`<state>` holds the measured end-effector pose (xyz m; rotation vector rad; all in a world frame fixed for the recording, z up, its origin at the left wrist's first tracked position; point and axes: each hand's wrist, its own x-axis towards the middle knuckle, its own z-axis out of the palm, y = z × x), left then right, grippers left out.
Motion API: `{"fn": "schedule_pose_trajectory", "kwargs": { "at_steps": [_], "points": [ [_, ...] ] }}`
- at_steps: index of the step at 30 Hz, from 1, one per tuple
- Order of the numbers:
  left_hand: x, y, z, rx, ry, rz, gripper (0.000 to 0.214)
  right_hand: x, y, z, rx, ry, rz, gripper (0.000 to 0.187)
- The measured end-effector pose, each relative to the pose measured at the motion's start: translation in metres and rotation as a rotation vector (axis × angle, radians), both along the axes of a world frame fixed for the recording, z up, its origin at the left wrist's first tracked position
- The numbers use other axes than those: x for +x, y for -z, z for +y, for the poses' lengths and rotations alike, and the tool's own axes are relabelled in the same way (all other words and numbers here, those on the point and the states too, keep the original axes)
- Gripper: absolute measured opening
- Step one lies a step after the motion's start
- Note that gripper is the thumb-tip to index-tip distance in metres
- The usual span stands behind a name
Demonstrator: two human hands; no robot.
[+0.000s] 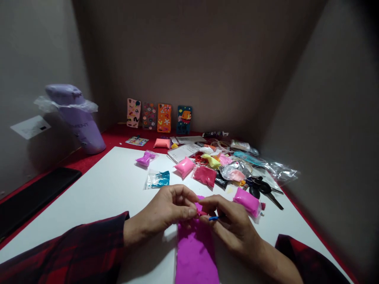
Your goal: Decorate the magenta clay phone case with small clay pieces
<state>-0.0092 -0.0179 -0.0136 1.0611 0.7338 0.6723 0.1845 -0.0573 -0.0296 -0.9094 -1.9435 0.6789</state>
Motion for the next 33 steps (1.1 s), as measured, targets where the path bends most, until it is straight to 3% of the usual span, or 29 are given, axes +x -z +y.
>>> {"fn": "schedule_pose_trajectory", "kwargs": {
  "at_steps": [4, 9, 16, 23, 30, 33],
  "points": [
    [0.000, -0.001, 0.001, 0.027, 0.016, 0.012, 0.032, -0.002, -0.002, 0.001, 0.053, -0.070, -0.005, 0.029],
    [0.000, -0.004, 0.000, 0.050, 0.061, 0.041, 0.035, -0.001, 0.000, -0.001, 0.035, -0.050, -0.006, 0.021],
    [0.002, -0.012, -0.008, 0.189, 0.039, 0.196, 0.014, -0.001, -0.001, -0.003, 0.045, -0.009, -0.012, 0.016],
    [0.001, -0.017, -0.010, 0.382, 0.059, 0.302, 0.015, -0.001, -0.004, -0.004, 0.012, 0.001, 0.009, 0.019],
    [0.001, -0.016, -0.009, 0.418, 0.059, 0.316, 0.028, 0.000, 0.000, -0.002, 0.069, 0.024, -0.001, 0.019],
    [0.002, -0.015, -0.009, 0.345, 0.078, 0.295, 0.031, 0.000, 0.000, -0.003, 0.080, 0.019, 0.009, 0.021]
  ]
}}
